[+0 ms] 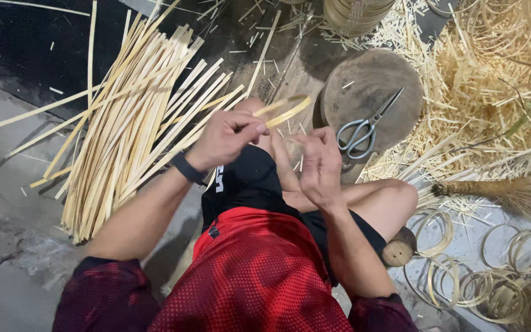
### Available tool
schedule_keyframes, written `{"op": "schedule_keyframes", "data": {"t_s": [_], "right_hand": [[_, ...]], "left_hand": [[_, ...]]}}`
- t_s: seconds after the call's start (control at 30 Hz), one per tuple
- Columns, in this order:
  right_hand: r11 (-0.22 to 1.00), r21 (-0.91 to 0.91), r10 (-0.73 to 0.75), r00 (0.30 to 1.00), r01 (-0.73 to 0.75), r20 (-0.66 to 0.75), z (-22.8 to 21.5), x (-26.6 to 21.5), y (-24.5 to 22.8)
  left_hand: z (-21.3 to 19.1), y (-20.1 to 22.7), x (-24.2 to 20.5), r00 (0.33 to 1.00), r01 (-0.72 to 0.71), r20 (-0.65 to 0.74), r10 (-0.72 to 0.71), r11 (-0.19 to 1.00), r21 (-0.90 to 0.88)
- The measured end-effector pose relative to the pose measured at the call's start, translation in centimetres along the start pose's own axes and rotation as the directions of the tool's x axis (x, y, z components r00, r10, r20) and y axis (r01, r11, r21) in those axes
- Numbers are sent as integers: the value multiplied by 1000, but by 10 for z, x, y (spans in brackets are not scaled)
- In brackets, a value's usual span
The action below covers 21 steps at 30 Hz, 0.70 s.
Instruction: The person forms circular rings from thin bamboo strips, bending the strips by hand and securing the overlapping ends using shears to trim or shape the material.
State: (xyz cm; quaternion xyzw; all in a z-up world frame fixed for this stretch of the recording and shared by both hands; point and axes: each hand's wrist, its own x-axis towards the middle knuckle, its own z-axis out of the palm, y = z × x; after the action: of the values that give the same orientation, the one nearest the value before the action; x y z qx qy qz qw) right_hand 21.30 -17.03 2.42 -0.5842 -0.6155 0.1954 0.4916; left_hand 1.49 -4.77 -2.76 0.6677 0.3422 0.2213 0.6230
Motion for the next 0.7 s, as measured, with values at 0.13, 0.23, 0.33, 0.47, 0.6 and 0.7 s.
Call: {"op": "schedule_keyframes", "data": {"t_s": [0.13,0.23,0.33,0.47,0.6,0.7], "right_hand": [[968,68,249,962,-243,-108,9,-14,13],[965,103,256,950,-240,-181,6,-16,18],[953,128,290,945,-273,-148,4,-18,19],[941,154,321,939,-302,-120,2,-21,20],[934,149,340,936,-325,-90,3,-31,33],[949,88,312,944,-304,-106,10,-32,57]], "left_hand": [[32,2,-7,960,-238,-167,223,968,-77],[35,9,-8,965,-211,-179,192,972,-100],[37,13,-11,973,-185,-152,173,980,-68],[42,7,-6,979,-180,-126,159,967,-179],[47,-3,-5,987,-130,-115,114,981,-142],[56,-8,-6,997,-71,-62,55,951,-301]]}}
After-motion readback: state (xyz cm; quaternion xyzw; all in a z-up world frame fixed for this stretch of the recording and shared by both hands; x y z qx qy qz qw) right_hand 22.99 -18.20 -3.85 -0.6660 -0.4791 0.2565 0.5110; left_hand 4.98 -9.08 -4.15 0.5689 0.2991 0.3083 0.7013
